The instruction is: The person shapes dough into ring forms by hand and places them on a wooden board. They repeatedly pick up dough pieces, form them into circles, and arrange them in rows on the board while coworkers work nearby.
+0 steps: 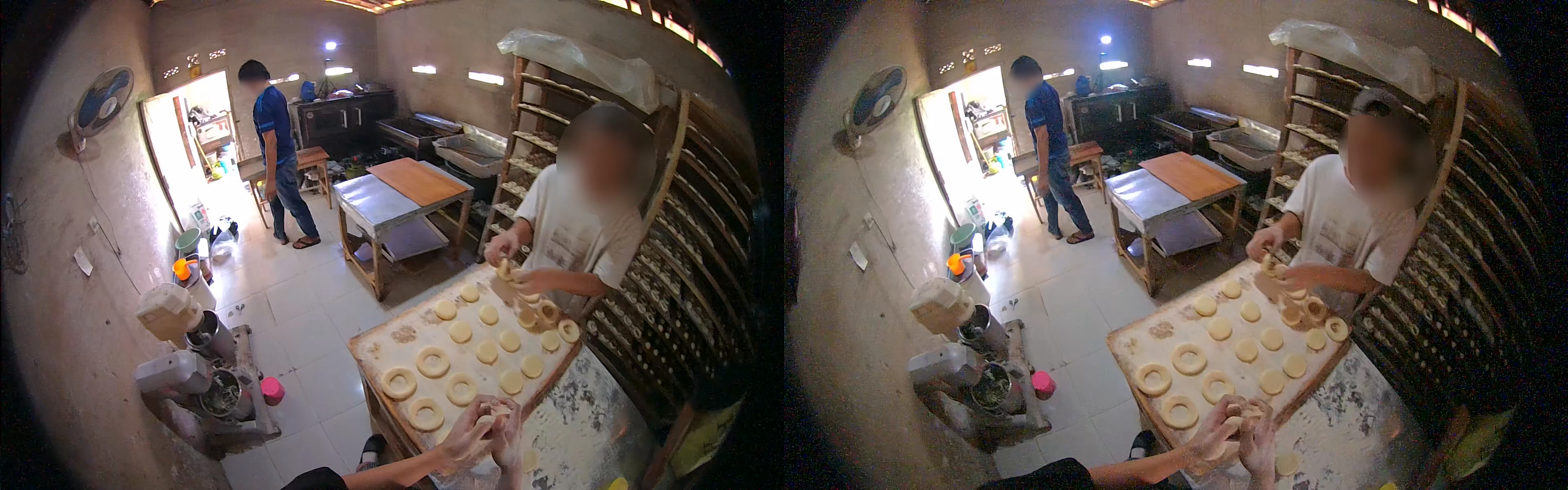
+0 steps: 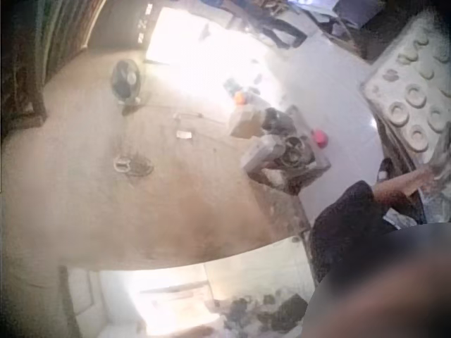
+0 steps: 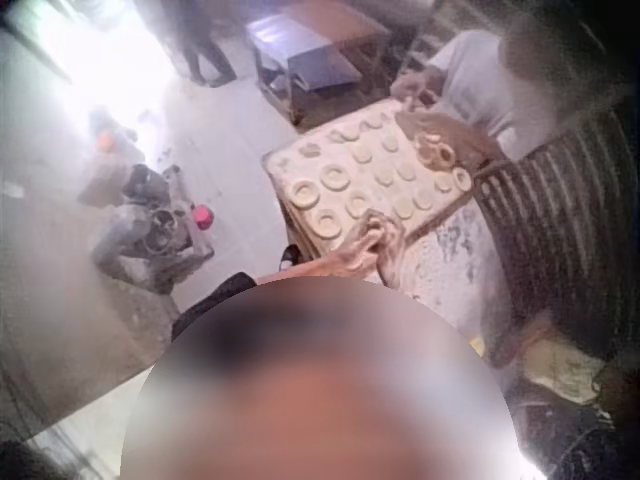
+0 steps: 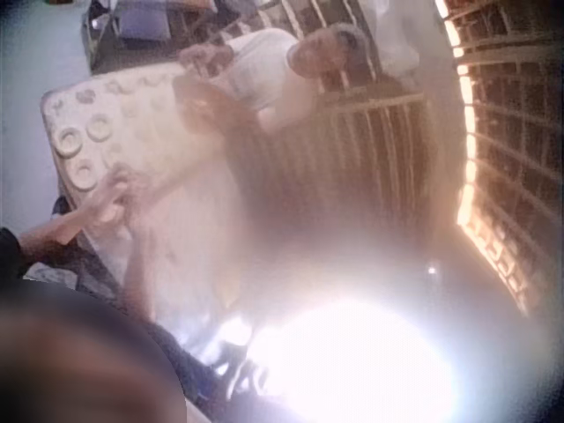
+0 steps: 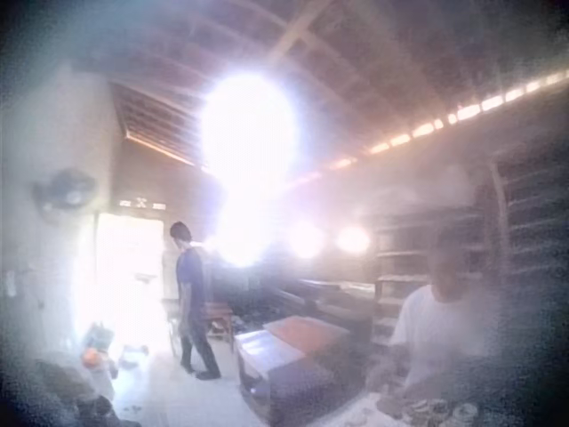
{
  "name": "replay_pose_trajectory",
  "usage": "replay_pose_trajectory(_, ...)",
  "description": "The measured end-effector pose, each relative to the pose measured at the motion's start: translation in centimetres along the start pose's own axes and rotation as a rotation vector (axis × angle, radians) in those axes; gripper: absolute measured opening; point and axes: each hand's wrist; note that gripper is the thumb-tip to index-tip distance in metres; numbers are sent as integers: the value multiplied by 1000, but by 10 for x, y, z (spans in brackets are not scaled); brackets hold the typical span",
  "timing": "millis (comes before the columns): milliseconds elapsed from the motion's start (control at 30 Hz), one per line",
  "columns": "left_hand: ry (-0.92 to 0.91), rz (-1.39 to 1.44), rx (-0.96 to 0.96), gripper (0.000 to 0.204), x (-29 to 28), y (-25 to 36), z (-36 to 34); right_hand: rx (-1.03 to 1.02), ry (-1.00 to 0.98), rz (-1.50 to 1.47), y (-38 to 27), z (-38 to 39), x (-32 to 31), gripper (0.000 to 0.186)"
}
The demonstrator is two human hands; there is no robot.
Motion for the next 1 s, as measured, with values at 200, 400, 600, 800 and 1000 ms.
replay_pose_trajectory(200, 292, -926, 426, 25, -72, 49, -15, 297, -63, -360, -12, -53, 83, 55)
replay_pose_trajectory(400, 395, -975, 451, 14, -141, 80, -22, 189, 42, -370, -13, -101, 152, 43)
replay_pose_trajectory(600, 452, -856, 493, 7, -184, 100, -26, 46, -55, -702, -2, -131, 202, 40)
replay_pose_trajectory(800, 538, -947, 423, 10, -218, 109, -33, -49, -183, -181, 3, -146, 222, 47)
replay_pose_trajectory(1000, 518, -821, 303, 17, -231, 120, -43, -55, -185, -1004, 20, -165, 240, 45)
Point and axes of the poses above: each hand's wrist, its own z-axis away from the middle knuckle, its own x-axis out of the palm, y = z × x, and after that the axes turned 6 degrees about -x, right-handed
